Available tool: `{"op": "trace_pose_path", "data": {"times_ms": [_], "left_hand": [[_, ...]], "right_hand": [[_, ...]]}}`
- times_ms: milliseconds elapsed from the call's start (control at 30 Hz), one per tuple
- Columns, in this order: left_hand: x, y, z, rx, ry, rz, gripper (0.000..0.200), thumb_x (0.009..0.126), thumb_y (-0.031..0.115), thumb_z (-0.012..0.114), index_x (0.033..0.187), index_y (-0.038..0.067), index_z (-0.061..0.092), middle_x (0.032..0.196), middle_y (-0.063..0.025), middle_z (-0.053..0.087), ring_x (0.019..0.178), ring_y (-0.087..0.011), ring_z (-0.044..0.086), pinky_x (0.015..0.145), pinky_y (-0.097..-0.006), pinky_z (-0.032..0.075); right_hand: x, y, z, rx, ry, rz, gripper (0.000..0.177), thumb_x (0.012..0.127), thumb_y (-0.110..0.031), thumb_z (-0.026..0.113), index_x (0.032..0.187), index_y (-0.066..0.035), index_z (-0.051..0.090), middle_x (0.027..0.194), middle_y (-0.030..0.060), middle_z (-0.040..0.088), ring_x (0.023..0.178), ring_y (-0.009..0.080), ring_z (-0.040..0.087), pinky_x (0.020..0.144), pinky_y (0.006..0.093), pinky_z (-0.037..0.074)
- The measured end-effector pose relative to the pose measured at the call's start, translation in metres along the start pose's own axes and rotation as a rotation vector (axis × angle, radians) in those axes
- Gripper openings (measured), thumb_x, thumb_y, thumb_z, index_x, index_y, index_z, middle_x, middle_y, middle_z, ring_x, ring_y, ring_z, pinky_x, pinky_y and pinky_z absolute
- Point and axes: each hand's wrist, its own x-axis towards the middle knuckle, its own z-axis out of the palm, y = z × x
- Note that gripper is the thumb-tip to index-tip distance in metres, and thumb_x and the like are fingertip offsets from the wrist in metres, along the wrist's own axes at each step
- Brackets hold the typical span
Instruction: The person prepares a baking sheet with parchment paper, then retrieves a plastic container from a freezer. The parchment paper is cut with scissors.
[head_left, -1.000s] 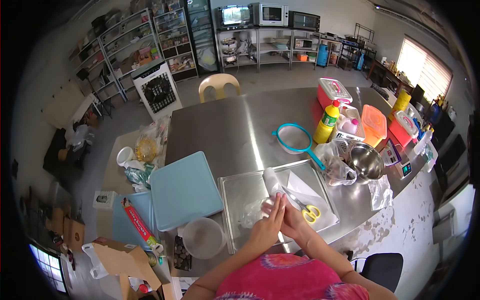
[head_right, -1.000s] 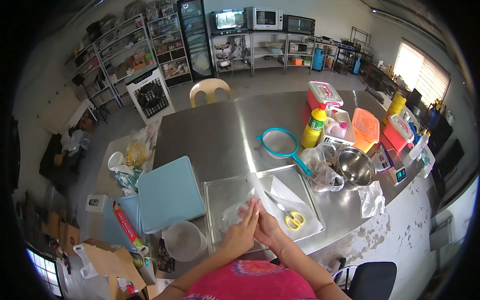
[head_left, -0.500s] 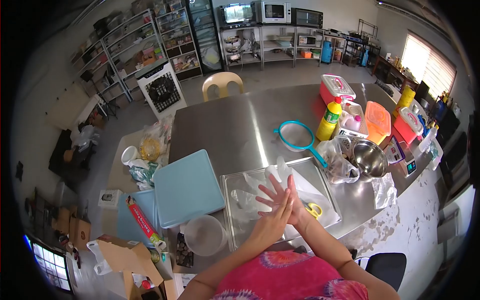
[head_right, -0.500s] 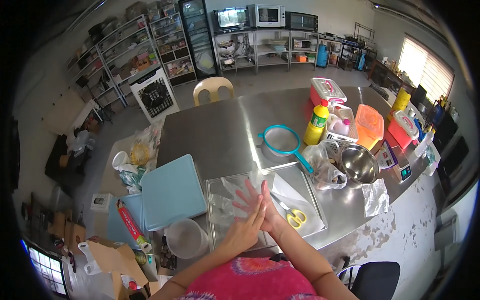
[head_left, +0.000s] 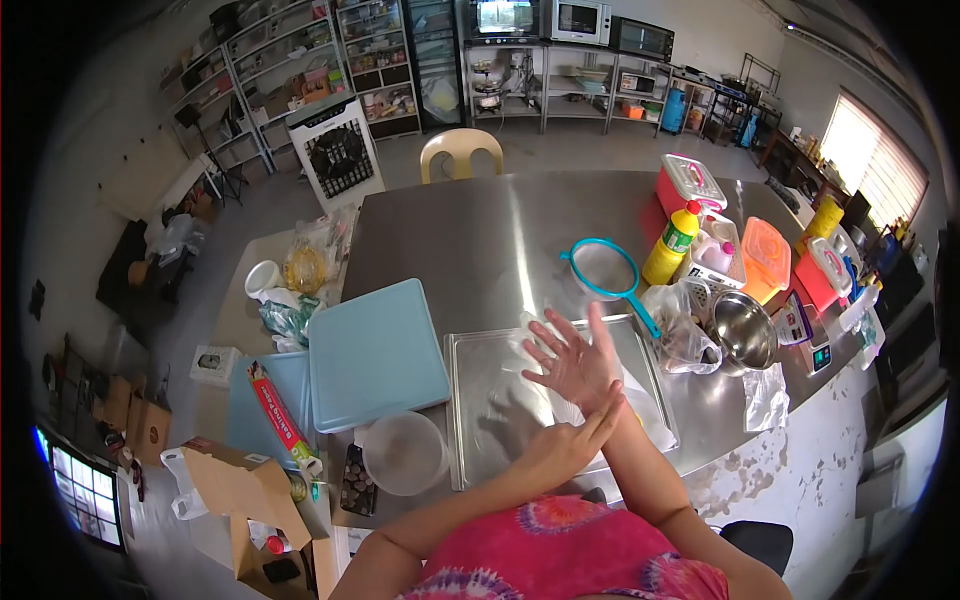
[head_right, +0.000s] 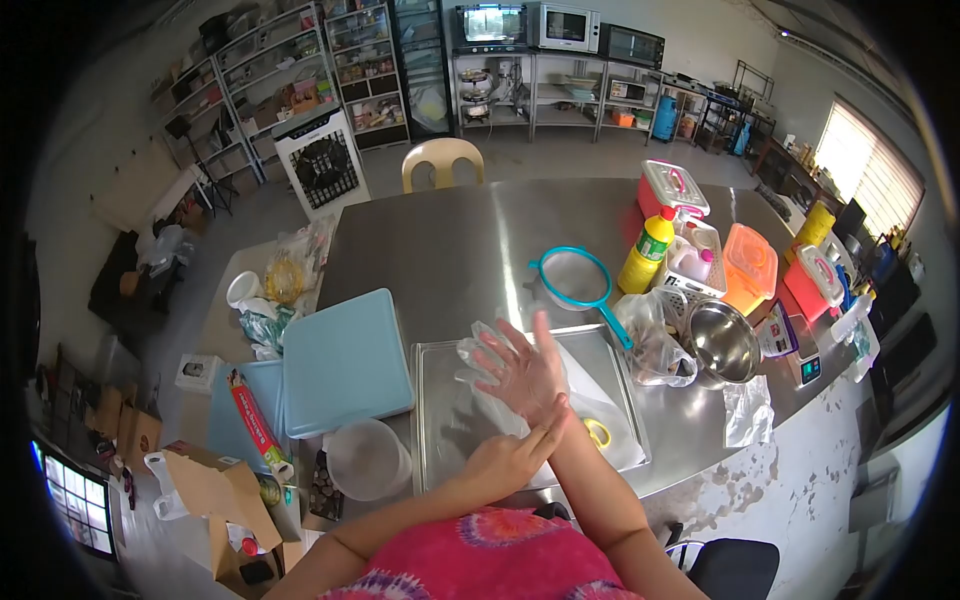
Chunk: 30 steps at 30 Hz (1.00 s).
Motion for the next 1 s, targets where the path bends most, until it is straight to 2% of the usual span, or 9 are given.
{"op": "trace_pose_path", "data": {"times_ms": [100, 167, 267, 433, 567, 633, 700, 767, 1000], "left_hand": [[-0.002, -0.005, 0.009, -0.066, 0.006, -0.012, 0.065, 0.07, 0.004, 0.051, 0.133, -0.005, 0.033, 0.14, -0.017, 0.034, 0.042, -0.0095, 0.05, 0.039, -0.0219, 0.043], [-0.003, -0.006, 0.009, -0.037, -0.014, 0.024, 0.066, 0.07, 0.004, 0.051, 0.133, -0.004, 0.033, 0.139, -0.0168, 0.035, 0.041, -0.0097, 0.049, 0.038, -0.022, 0.043], [-0.003, -0.003, 0.007, -0.005, -0.022, 0.057, 0.065, 0.07, 0.003, 0.051, 0.133, -0.003, 0.033, 0.139, -0.0161, 0.035, 0.041, -0.01, 0.049, 0.038, -0.0221, 0.043], [-0.002, -0.001, 0.016, -0.056, 0.025, 0.084, 0.063, 0.071, 0.001, 0.051, 0.132, -0.001, 0.036, 0.139, -0.0129, 0.037, 0.04, -0.0102, 0.048, 0.037, -0.0218, 0.042], [0.004, 0.002, 0.019, -0.175, 0.072, 0.169, 0.063, 0.072, 0.001, 0.051, 0.132, 0.0, 0.035, 0.14, -0.0102, 0.037, 0.042, -0.0099, 0.049, 0.037, -0.0219, 0.042], [0.012, 0.007, 0.016, -0.236, 0.079, 0.204, 0.062, 0.072, 0.0, 0.051, 0.133, 0.0, 0.035, 0.14, -0.0096, 0.037, 0.043, -0.0099, 0.05, 0.037, -0.0219, 0.043], [0.025, 0.016, 0.017, -0.291, 0.214, 0.301, 0.063, 0.073, 0.0, 0.051, 0.133, 0.0, 0.034, 0.139, -0.0094, 0.038, 0.045, -0.0104, 0.052, 0.037, -0.0225, 0.043], [0.03, 0.021, 0.021, -0.356, 0.271, 0.296, 0.062, 0.073, 0.001, 0.052, 0.133, 0.001, 0.034, 0.137, -0.009, 0.04, 0.044, -0.0109, 0.052, 0.036, -0.0226, 0.043], [0.027, 0.036, 0.029, -0.41, 0.117, 0.487, 0.061, 0.074, 0.005, 0.051, 0.133, 0.001, 0.036, 0.136, -0.0075, 0.043, 0.041, -0.0112, 0.051, 0.035, -0.0238, 0.042]], "right_hand": [[0.006, -0.002, -0.001, -0.034, 0.195, -0.02, 0.095, 0.069, -0.084, 0.032, 0.138, -0.02, 0.03, 0.128, 0.0078, 0.041, 0.112, 0.0316, 0.044, 0.101, 0.0558, 0.017], [-0.003, -0.009, 0.007, 0.18, -0.046, 0.072, 0.088, 0.064, -0.084, 0.041, 0.125, -0.021, 0.049, 0.134, 0.0072, 0.039, 0.12, 0.0352, 0.039, 0.103, 0.0579, 0.017], [-0.001, -0.004, -0.004, 0.323, -0.407, -0.021, 0.094, 0.064, -0.084, 0.04, 0.135, -0.022, 0.036, 0.136, 0.0065, 0.037, 0.123, 0.0364, 0.036, 0.104, 0.0574, 0.015], [-0.008, -0.01, 0.002, 0.16, -0.187, -0.331, 0.098, 0.064, -0.084, 0.04, 0.139, -0.023, 0.027, 0.139, 0.007, 0.032, 0.123, 0.0369, 0.035, 0.102, 0.0558, 0.022], [-0.023, -0.02, -0.007, 0.225, -0.109, -0.475, 0.097, 0.068, -0.084, 0.031, 0.141, -0.021, 0.025, 0.143, 0.0067, 0.025, 0.13, 0.0344, 0.024, 0.107, 0.053, 0.004], [-0.027, -0.02, -0.017, 0.379, -0.602, -0.633, 0.099, 0.07, -0.084, 0.027, 0.143, -0.018, 0.017, 0.146, 0.0072, 0.019, 0.133, 0.033, 0.017, 0.108, 0.049, 0.001], [-0.03, -0.017, -0.019, 0.337, -0.458, -0.795, 0.097, 0.071, -0.083, 0.024, 0.144, -0.021, 0.011, 0.149, 0.0076, 0.011, 0.136, 0.0324, 0.009, 0.108, 0.0481, -0.004], [-0.038, -0.02, -0.015, -0.432, -0.178, -0.977, 0.092, 0.071, -0.083, 0.023, 0.144, -0.028, 0.01, 0.15, 0.0049, 0.006, 0.136, 0.0328, 0.007, 0.106, 0.0509, -0.008], [-0.067, -0.043, -0.018, 0.357, -0.118, -0.488, 0.092, 0.063, -0.085, 0.039, 0.14, -0.038, 0.018, 0.146, 0.0131, 0.021, 0.13, 0.0383, 0.024, 0.102, 0.0616, 0.016]]}}
